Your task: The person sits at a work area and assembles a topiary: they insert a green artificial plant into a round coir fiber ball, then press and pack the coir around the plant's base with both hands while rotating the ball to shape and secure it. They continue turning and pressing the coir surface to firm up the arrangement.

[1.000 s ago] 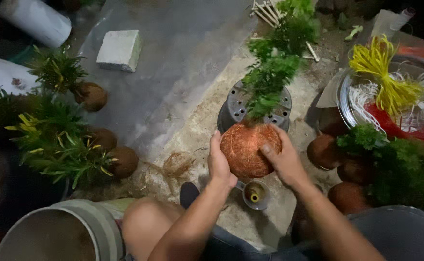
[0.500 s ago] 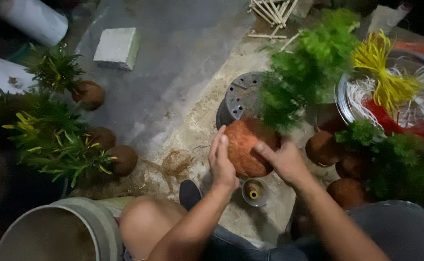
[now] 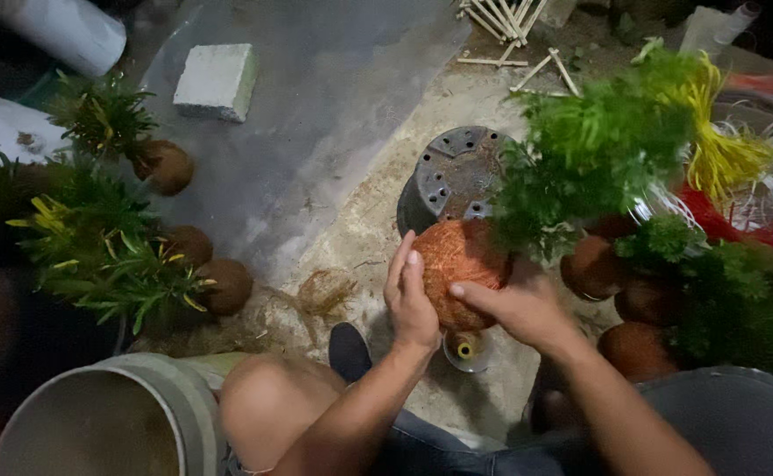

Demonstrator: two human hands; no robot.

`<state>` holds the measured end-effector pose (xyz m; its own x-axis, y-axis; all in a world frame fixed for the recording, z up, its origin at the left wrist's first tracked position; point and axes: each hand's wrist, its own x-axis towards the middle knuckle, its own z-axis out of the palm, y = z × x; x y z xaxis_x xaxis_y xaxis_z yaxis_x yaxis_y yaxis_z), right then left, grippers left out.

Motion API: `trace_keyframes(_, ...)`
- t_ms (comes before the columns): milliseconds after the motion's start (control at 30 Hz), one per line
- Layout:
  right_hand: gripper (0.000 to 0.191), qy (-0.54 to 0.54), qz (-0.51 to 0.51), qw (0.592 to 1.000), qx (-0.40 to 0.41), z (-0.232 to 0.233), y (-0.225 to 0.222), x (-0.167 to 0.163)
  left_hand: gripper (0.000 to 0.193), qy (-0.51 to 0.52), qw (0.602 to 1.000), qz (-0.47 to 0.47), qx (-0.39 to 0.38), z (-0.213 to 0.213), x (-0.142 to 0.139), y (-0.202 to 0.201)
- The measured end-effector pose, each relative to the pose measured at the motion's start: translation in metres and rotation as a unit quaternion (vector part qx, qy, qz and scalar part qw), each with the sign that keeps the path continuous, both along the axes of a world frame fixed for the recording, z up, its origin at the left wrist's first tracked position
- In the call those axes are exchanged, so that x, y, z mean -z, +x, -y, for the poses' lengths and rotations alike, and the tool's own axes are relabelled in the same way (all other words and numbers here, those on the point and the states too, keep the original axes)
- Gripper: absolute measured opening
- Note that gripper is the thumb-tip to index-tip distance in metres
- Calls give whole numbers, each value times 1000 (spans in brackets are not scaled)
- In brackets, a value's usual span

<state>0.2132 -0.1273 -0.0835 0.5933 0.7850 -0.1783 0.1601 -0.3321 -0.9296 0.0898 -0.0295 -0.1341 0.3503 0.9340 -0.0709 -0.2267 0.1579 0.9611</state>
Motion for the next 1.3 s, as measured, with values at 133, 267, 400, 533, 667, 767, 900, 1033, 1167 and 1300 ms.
trace_keyframes(133,68,-51,-33,998,-20,-3,-9,-15,52,-106,994,3,7,-3,-4,0)
trace_keyframes(267,84,127,1,992,-17,-4,-15,-19,52,-93,996,8,6,-5,-9,1)
trace_keyframes(400,83,104,65,992,-18,-4,-17,-13,52,-103,994,23,-13,-3,-12,1)
trace_keyframes(533,96,150,30,988,-13,-3,-17,-9,51,-131,990,44,-2,-10,-13,3)
trace_keyframes(667,104,127,173,977,13,0,-16,-5,53,-175,977,120,24,-15,-12,1)
trace_keyframes(767,112,110,215,970,27,0,-18,3,53,-193,969,150,24,-15,-10,0)
trace_keyframes(900,105,217,129,964,79,-1,-18,22,53,-246,945,205,64,-17,-6,2)
trace_keyframes(1033,62,237,35,941,239,-7,-16,45,60,-363,908,180,106,-15,-4,7)
trace_keyframes(1167,60,231,-121,911,321,-19,-23,58,63,-360,912,168,103,-5,0,12)
trace_keyframes(1300,63,322,-230,857,330,-26,-20,55,68,-394,897,170,104,-11,2,13)
